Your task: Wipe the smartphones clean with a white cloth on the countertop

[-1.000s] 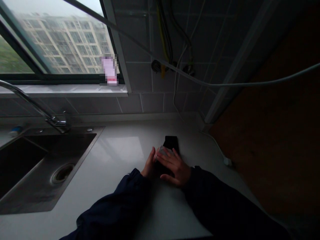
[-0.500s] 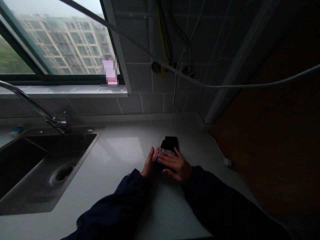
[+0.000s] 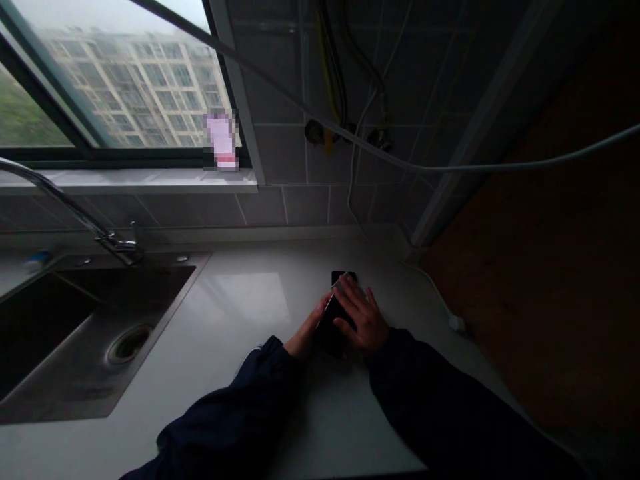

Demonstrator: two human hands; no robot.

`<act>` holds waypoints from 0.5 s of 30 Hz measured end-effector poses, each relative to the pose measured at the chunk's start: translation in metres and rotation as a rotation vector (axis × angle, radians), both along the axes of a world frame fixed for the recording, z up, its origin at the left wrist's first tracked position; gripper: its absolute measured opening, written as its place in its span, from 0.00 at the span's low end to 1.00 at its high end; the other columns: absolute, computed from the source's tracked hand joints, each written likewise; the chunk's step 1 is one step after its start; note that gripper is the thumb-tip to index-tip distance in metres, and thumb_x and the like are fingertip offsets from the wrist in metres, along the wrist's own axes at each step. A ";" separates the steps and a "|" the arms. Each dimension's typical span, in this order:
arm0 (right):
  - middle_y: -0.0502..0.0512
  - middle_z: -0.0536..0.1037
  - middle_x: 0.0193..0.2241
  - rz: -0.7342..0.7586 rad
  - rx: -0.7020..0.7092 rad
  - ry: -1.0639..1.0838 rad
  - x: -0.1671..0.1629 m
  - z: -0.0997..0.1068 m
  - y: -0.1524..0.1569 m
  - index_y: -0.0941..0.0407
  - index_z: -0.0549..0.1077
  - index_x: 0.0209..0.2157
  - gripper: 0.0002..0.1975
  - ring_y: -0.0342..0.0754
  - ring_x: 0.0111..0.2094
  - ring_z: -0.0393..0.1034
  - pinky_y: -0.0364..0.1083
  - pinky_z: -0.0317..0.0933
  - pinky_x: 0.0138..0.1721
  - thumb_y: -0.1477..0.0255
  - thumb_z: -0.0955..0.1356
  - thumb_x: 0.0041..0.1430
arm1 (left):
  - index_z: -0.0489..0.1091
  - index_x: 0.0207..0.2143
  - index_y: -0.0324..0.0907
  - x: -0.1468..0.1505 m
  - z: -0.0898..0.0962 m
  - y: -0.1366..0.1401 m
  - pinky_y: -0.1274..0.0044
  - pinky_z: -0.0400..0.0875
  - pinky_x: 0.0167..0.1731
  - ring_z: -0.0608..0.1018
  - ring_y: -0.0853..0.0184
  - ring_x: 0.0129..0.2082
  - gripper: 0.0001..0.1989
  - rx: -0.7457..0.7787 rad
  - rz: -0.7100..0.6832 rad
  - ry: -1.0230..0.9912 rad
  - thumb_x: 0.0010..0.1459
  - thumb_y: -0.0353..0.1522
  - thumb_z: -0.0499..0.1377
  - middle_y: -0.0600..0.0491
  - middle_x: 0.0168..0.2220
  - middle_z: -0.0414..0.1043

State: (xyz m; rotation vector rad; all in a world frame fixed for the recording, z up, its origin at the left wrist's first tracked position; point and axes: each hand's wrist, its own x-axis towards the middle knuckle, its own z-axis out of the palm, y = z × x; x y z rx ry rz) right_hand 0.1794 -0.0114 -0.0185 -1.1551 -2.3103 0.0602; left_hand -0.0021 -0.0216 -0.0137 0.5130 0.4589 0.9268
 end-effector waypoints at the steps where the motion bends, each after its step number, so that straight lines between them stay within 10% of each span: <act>1: 0.65 0.48 0.72 0.002 -0.006 -0.002 0.000 0.000 0.000 0.53 0.47 0.72 0.34 0.63 0.73 0.42 0.76 0.43 0.65 0.56 0.58 0.72 | 0.64 0.66 0.52 0.000 -0.001 0.001 0.66 0.79 0.40 0.79 0.51 0.51 0.29 0.033 0.005 0.030 0.63 0.41 0.60 0.47 0.61 0.70; 15: 0.66 0.50 0.72 0.006 -0.038 -0.023 -0.001 -0.002 0.000 0.57 0.51 0.71 0.34 0.64 0.72 0.43 0.76 0.47 0.63 0.55 0.56 0.72 | 0.63 0.67 0.52 0.000 0.000 -0.001 0.66 0.79 0.41 0.77 0.50 0.53 0.30 0.099 0.043 0.100 0.64 0.43 0.59 0.47 0.65 0.65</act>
